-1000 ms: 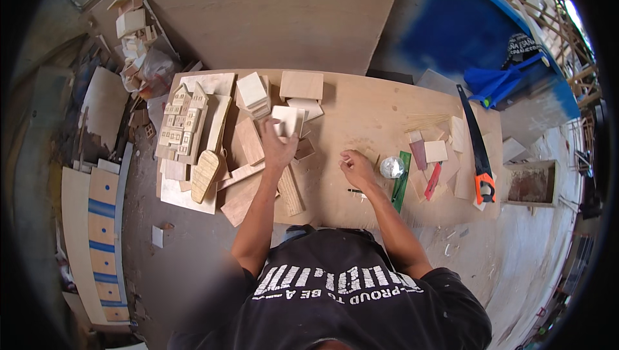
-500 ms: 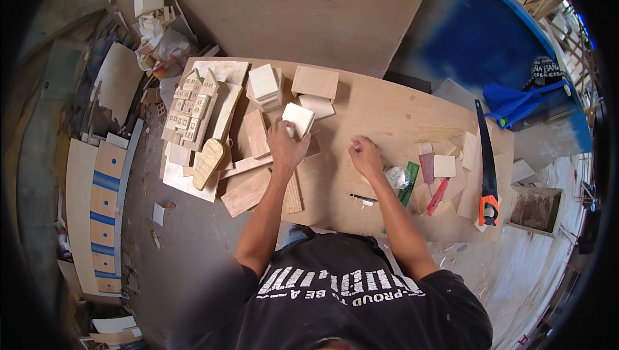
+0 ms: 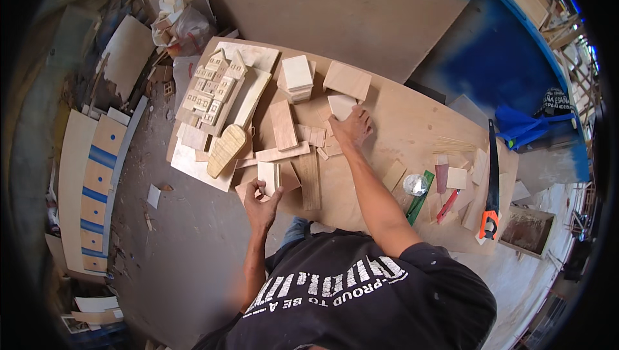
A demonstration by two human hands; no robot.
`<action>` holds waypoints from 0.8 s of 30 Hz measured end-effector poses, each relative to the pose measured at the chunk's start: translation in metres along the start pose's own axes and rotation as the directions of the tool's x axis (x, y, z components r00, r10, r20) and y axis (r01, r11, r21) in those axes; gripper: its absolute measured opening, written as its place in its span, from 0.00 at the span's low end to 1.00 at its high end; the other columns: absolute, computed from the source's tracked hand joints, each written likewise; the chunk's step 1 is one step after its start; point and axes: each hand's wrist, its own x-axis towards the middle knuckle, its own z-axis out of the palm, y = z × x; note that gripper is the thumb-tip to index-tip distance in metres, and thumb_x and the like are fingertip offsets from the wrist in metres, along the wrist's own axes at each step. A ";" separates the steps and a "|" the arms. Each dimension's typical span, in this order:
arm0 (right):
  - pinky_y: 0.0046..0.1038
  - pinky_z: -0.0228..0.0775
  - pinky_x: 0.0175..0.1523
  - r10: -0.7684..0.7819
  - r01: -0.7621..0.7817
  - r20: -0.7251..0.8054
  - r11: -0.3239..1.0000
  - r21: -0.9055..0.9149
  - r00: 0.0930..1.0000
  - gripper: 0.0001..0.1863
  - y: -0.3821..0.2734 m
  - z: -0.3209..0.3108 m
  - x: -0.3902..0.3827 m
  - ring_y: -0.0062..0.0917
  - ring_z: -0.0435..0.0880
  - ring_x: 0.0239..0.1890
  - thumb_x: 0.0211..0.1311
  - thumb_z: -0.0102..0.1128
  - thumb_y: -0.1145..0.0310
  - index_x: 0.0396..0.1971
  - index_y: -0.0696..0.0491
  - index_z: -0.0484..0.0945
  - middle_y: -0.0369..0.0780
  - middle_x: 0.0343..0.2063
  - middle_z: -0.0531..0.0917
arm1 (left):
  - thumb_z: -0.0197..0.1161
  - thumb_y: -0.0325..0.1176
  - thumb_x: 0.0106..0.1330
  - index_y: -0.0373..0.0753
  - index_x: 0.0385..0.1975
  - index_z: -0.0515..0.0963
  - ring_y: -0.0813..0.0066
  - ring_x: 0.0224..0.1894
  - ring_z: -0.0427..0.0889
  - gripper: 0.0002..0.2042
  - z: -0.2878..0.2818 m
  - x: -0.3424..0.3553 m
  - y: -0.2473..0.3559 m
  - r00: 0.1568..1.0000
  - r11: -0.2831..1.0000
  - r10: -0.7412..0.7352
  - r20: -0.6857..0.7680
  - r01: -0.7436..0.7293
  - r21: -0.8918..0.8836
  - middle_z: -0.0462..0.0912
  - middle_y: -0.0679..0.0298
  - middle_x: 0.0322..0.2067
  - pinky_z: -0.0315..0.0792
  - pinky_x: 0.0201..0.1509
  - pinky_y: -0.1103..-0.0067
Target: The person saws a wooden board on a workbench, arranges various wood pieces including model house parts, and applies glue to a thin wooden strip with a toothpick.
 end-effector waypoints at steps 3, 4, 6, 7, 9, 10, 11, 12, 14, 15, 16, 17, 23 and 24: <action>0.47 0.59 0.63 0.021 -0.020 0.020 0.999 -0.050 1.000 0.41 0.029 -0.009 -0.021 0.38 0.70 0.60 0.48 0.72 0.48 0.59 0.52 0.66 0.44 0.53 0.74 | 0.73 0.27 0.59 0.35 0.40 0.71 0.74 0.37 0.81 0.16 0.001 0.004 -0.004 0.995 0.989 -0.032 0.092 0.045 -0.142 0.78 0.61 0.38 0.80 0.41 0.76; 0.43 0.62 0.60 -0.047 0.027 0.067 0.963 0.268 0.997 0.37 0.056 -0.006 -0.024 0.34 0.71 0.57 0.52 0.70 0.49 0.58 0.51 0.67 0.41 0.51 0.76 | 0.72 0.26 0.59 0.34 0.40 0.70 0.74 0.37 0.81 0.16 0.005 0.008 0.006 0.985 0.968 -0.078 0.157 0.112 -0.222 0.78 0.60 0.38 0.81 0.41 0.77; 0.34 0.67 0.53 -0.123 -0.029 0.174 0.732 0.681 0.977 0.28 0.067 -0.026 -0.055 0.26 0.74 0.50 0.60 0.64 0.51 0.55 0.50 0.69 0.37 0.47 0.78 | 0.72 0.26 0.59 0.33 0.39 0.70 0.75 0.38 0.81 0.16 0.022 0.014 -0.001 0.981 0.982 0.098 0.169 -0.068 -0.174 0.79 0.58 0.39 0.82 0.41 0.76; 0.29 0.68 0.49 -0.119 -0.128 0.253 0.619 0.775 0.960 0.23 0.058 -0.050 -0.078 0.23 0.75 0.46 0.64 0.60 0.53 0.54 0.50 0.70 0.35 0.46 0.78 | 0.77 0.36 0.55 0.31 0.43 0.73 0.72 0.40 0.81 0.23 0.033 0.014 0.008 0.974 0.966 0.013 0.226 0.047 -0.256 0.80 0.55 0.41 0.80 0.42 0.75; 0.26 0.68 0.47 -0.071 -0.320 0.372 0.378 0.869 0.925 0.22 0.067 -0.053 -0.110 0.22 0.76 0.44 0.66 0.60 0.53 0.53 0.49 0.72 0.34 0.43 0.79 | 0.79 0.41 0.52 0.31 0.43 0.73 0.70 0.43 0.80 0.27 0.071 0.014 0.025 0.952 0.971 0.033 0.303 0.041 -0.237 0.80 0.56 0.42 0.76 0.44 0.74; 0.22 0.67 0.44 -0.068 -0.495 0.502 0.098 0.863 0.862 0.20 0.071 -0.055 -0.121 0.20 0.76 0.41 0.67 0.59 0.53 0.52 0.49 0.74 0.34 0.41 0.79 | 0.79 0.42 0.51 0.31 0.43 0.73 0.69 0.43 0.79 0.28 0.097 0.014 0.019 0.941 0.972 0.187 0.283 -0.137 -0.189 0.80 0.56 0.41 0.75 0.44 0.74; 0.22 0.67 0.44 -0.064 -0.487 0.494 0.097 0.868 0.867 0.20 0.085 -0.054 -0.123 0.20 0.76 0.41 0.67 0.59 0.53 0.52 0.49 0.74 0.34 0.41 0.79 | 0.78 0.39 0.54 0.33 0.45 0.72 0.70 0.45 0.77 0.26 0.117 0.005 0.036 0.904 0.970 0.212 0.371 -0.150 -0.189 0.78 0.59 0.42 0.76 0.44 0.73; 0.21 0.66 0.42 -0.127 -0.557 0.551 -0.012 0.830 0.824 0.18 0.103 -0.047 -0.120 0.18 0.76 0.38 0.67 0.58 0.52 0.50 0.47 0.76 0.31 0.37 0.79 | 0.79 0.38 0.52 0.33 0.46 0.71 0.66 0.47 0.77 0.27 0.135 -0.003 0.057 0.880 0.973 0.152 0.450 -0.054 -0.223 0.77 0.55 0.44 0.76 0.44 0.73; 0.20 0.65 0.37 -0.107 -0.612 0.603 -0.143 0.778 0.791 0.13 0.094 -0.060 -0.116 0.13 0.75 0.31 0.65 0.62 0.54 0.43 0.46 0.79 0.27 0.29 0.79 | 0.78 0.36 0.51 0.33 0.46 0.70 0.58 0.53 0.75 0.27 0.158 -0.004 0.060 0.822 0.900 0.418 0.386 -0.433 -0.053 0.72 0.48 0.50 0.77 0.49 0.71; 0.24 0.71 0.42 -0.060 -0.584 0.582 -0.016 0.812 0.811 0.14 0.107 -0.059 -0.106 0.18 0.78 0.37 0.65 0.62 0.58 0.45 0.49 0.78 0.31 0.35 0.81 | 0.78 0.36 0.51 0.33 0.46 0.70 0.58 0.53 0.75 0.27 0.170 -0.005 0.063 0.820 0.898 0.422 0.386 -0.437 -0.052 0.72 0.48 0.50 0.77 0.49 0.71; 0.28 0.77 0.46 -0.020 -0.551 0.556 0.115 0.827 0.831 0.16 0.120 -0.059 -0.096 0.23 0.82 0.43 0.64 0.62 0.62 0.48 0.52 0.77 0.35 0.41 0.82 | 0.77 0.36 0.51 0.32 0.48 0.70 0.52 0.56 0.73 0.28 0.181 -0.007 0.065 0.804 0.907 0.402 0.438 -0.414 -0.074 0.69 0.44 0.54 0.75 0.54 0.68; 0.29 0.77 0.43 0.038 -0.498 0.511 0.298 0.815 0.859 0.17 0.112 -0.067 -0.089 0.23 0.82 0.42 0.61 0.66 0.65 0.49 0.53 0.76 0.38 0.43 0.82 | 0.77 0.36 0.51 0.31 0.49 0.70 0.47 0.59 0.71 0.29 0.187 -0.007 0.065 0.789 0.919 0.377 0.486 -0.385 -0.087 0.66 0.40 0.58 0.74 0.58 0.65; 0.27 0.73 0.38 -0.004 -0.252 0.270 0.341 0.905 0.963 0.21 0.149 -0.081 0.021 0.22 0.80 0.40 0.63 0.65 0.70 0.54 0.53 0.71 0.36 0.44 0.80 | 0.73 0.41 0.57 0.32 0.57 0.70 0.45 0.62 0.70 0.31 0.179 -0.010 0.076 0.692 0.842 0.447 0.567 -0.540 -0.005 0.68 0.41 0.61 0.68 0.65 0.63; 0.28 0.72 0.39 -0.014 -0.259 0.278 0.322 0.911 0.961 0.21 0.143 -0.094 0.035 0.23 0.79 0.41 0.63 0.65 0.70 0.55 0.52 0.71 0.36 0.44 0.80 | 0.71 0.40 0.59 0.32 0.56 0.71 0.48 0.61 0.73 0.29 0.168 -0.009 0.069 0.660 0.873 0.410 0.629 -0.483 -0.062 0.72 0.44 0.59 0.68 0.65 0.64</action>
